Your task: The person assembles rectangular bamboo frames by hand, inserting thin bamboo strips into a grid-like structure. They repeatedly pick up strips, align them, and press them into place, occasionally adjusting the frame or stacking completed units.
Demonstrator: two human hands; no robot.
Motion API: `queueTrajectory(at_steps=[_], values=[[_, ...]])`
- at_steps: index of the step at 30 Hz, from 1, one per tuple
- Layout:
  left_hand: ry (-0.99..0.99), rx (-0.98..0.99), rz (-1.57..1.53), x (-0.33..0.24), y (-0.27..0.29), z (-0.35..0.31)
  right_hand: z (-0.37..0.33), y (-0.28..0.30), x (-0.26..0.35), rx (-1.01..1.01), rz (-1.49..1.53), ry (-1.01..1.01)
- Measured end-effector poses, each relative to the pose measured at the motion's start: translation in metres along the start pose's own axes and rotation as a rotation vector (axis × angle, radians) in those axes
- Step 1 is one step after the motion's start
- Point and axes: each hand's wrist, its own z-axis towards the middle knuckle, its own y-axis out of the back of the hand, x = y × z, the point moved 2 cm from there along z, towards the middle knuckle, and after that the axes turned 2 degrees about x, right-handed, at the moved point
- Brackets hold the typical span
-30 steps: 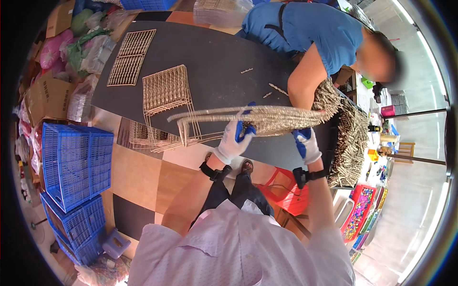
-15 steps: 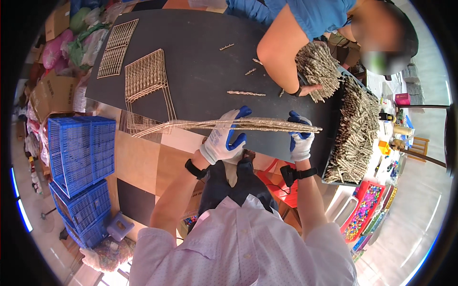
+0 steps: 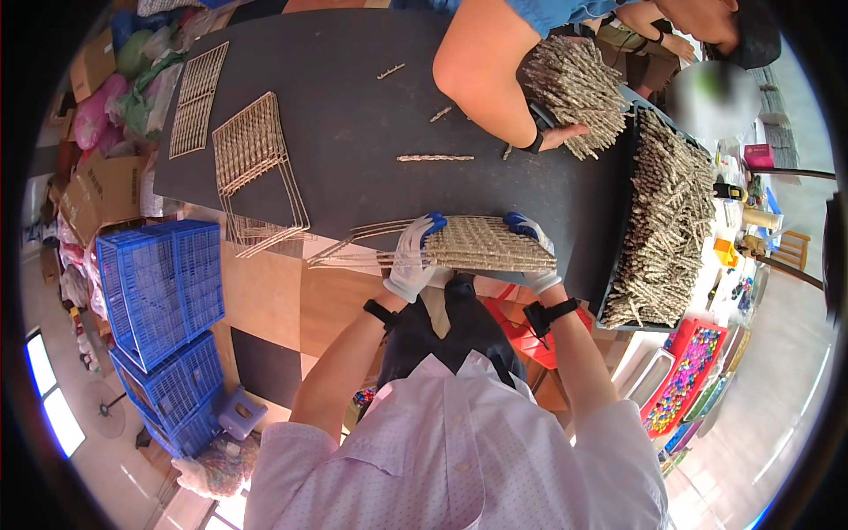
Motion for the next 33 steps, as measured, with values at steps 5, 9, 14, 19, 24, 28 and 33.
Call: queueTrajectory(at_steps=[5, 9, 14, 19, 24, 28, 33], values=[[0.496, 0.124, -0.071, 0.004, 0.008, 0.028, 0.015, 0.004, 0.017, -0.001, -0.068, -0.260], [0.667, 0.008, -0.242, 0.018, -0.002, 0.030, 0.027, -0.006, 0.008, -0.100, -0.100, -0.421], [0.934, 0.003, -0.241, 0.010, -0.013, -0.022, 0.005, -0.018, -0.007, 0.038, -0.263, -0.596], [0.806, 0.063, 0.029, 0.026, -0.015, 0.002, 0.020, -0.020, -0.021, 0.014, 0.014, -0.683], [0.703, 0.093, 0.070, 0.063, -0.007, 0.072, 0.081, -0.018, -0.036, -0.014, 0.068, -0.696], [0.738, 0.197, 0.265, 0.057, 0.006, 0.084, 0.098, -0.020, -0.036, 0.037, -0.152, -0.668], [0.375, -0.055, 0.447, 0.034, 0.012, 0.066, 0.080, -0.024, -0.022, -0.038, -0.337, -0.570]])
